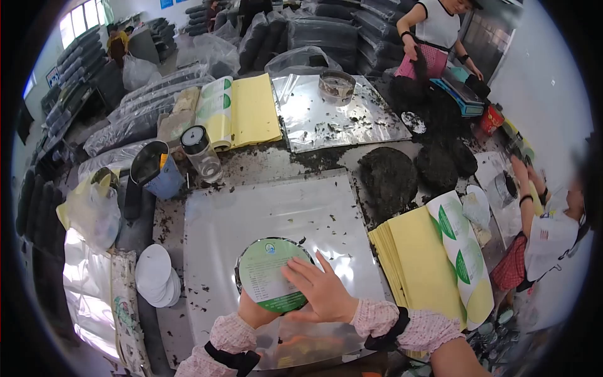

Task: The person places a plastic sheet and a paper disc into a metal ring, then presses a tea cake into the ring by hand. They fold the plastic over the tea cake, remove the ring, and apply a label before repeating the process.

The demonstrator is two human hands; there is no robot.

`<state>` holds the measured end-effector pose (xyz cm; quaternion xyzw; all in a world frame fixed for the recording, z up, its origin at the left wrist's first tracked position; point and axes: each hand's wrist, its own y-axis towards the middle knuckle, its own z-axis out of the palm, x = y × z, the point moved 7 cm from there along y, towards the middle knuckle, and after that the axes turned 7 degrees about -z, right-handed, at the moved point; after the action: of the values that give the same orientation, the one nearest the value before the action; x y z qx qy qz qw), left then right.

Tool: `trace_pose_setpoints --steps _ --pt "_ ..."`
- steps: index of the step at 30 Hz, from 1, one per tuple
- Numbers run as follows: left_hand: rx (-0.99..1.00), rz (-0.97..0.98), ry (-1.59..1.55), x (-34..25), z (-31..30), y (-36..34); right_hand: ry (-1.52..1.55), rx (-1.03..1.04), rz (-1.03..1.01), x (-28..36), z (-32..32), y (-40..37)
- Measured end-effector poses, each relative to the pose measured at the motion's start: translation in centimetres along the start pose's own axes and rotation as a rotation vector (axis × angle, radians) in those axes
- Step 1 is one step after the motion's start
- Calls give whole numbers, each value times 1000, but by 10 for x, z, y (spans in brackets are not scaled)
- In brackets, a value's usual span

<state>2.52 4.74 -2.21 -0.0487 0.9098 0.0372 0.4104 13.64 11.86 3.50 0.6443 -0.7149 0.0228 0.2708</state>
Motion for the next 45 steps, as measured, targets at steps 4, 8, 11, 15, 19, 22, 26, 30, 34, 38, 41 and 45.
trace_pose_setpoints --steps 4,8,11,15,19,22,26,30,34,38,41,45 --pt "62 -114 -373 10 0 -3 944 -205 283 -41 33 31" --pt "-256 -250 -1251 16 -43 -4 179 -39 -14 -4 44 40" --pt "-444 -125 -276 -7 -83 -18 -47 87 -34 9 53 48" --pt "55 147 342 -18 -31 31 -20 236 88 0 75 52" --pt "68 64 349 -6 -19 41 129 103 106 -12 83 46" --pt "50 81 336 -7 -20 39 83 158 85 -9 86 45" --pt "-283 15 95 -1 -57 14 107 16 29 -8 75 36" --pt "-534 -534 -324 64 -55 -28 1 11 46 5 58 34" --pt "-674 -239 50 -19 -68 -33 -50 156 102 5 66 32" --pt "-591 99 186 -111 -50 -27 -152 -88 24 -9 68 10" --pt "-575 46 207 -119 -49 -33 -122 -162 137 -20 43 -3" --pt "-552 -197 303 -119 -63 -70 455 -123 -134 25 100 20"
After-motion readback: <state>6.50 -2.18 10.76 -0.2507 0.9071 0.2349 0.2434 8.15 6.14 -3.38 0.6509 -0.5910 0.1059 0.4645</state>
